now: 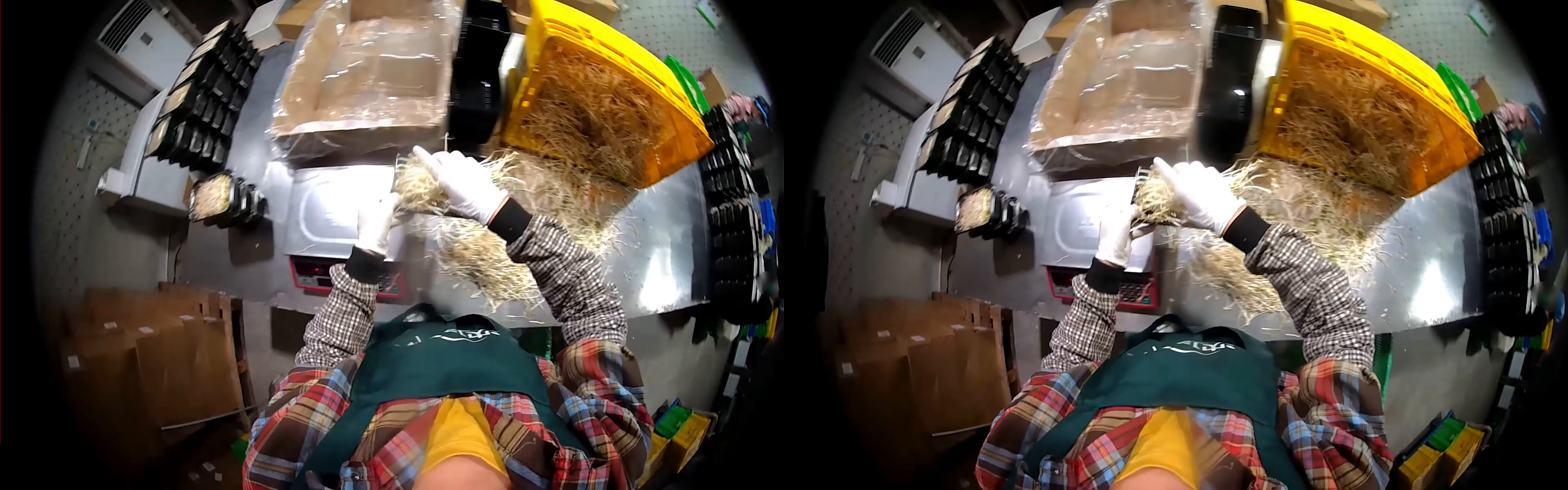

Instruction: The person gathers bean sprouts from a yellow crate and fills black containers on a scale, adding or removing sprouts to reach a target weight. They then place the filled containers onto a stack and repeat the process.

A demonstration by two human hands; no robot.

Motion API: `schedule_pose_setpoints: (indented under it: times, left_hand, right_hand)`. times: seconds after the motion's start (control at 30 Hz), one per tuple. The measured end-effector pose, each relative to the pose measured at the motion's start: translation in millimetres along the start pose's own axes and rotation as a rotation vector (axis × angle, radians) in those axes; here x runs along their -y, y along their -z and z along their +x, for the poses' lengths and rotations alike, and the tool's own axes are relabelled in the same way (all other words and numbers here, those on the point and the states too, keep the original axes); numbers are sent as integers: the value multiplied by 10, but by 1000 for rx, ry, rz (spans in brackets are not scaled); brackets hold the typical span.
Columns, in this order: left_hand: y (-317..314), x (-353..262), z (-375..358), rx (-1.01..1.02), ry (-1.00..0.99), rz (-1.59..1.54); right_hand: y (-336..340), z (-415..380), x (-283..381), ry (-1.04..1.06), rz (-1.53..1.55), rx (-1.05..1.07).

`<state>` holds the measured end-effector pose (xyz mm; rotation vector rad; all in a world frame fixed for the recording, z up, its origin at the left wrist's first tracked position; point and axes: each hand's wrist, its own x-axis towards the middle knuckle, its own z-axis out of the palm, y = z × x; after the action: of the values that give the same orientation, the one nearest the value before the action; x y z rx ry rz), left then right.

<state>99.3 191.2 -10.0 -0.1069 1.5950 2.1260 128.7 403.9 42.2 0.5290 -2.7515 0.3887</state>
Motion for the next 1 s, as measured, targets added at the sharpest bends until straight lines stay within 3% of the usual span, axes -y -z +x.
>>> schedule_pose_setpoints:
  times: [0.13,0.2,0.23,0.33,0.4,0.47,0.53,0.6,0.63,0.73,0.77,1.0]
  left_hand:
    - [1019,59,-298,-162,79,121]
    - [1191,-76,-370,-185,-103,467]
    - [1121,-104,-434,-232,-475,587]
    - [1174,-479,-260,194,-611,1290]
    - [1217,-409,9,373,-627,1143]
    - [1260,-416,125,432,-678,1215]
    - [1302,-430,187,496,-742,1187]
    - [1394,-470,176,580,-789,1138]
    - [1358,-458,144,535,-741,1154]
    - [1060,-445,71,467,-746,1311]
    - [991,-430,73,452,-771,1381]
    - [1002,-260,245,453,-759,1483]
  right_hand:
    - [-831,316,579,105,38,36]
    - [-1073,354,849,81,-116,121]
    - [-1157,398,908,108,-141,114]
    - [-1198,542,1005,166,-73,134]
    - [-1042,662,1024,189,31,268]
    - [-571,750,1037,281,142,208]
    - [-411,697,785,163,248,280]
    - [-237,663,611,57,114,328]
    - [-303,611,493,128,77,229]
    - [-550,429,342,50,-22,324]
    - [-437,431,508,-86,-147,478]
    - [-484,201,365,-131,52,176]
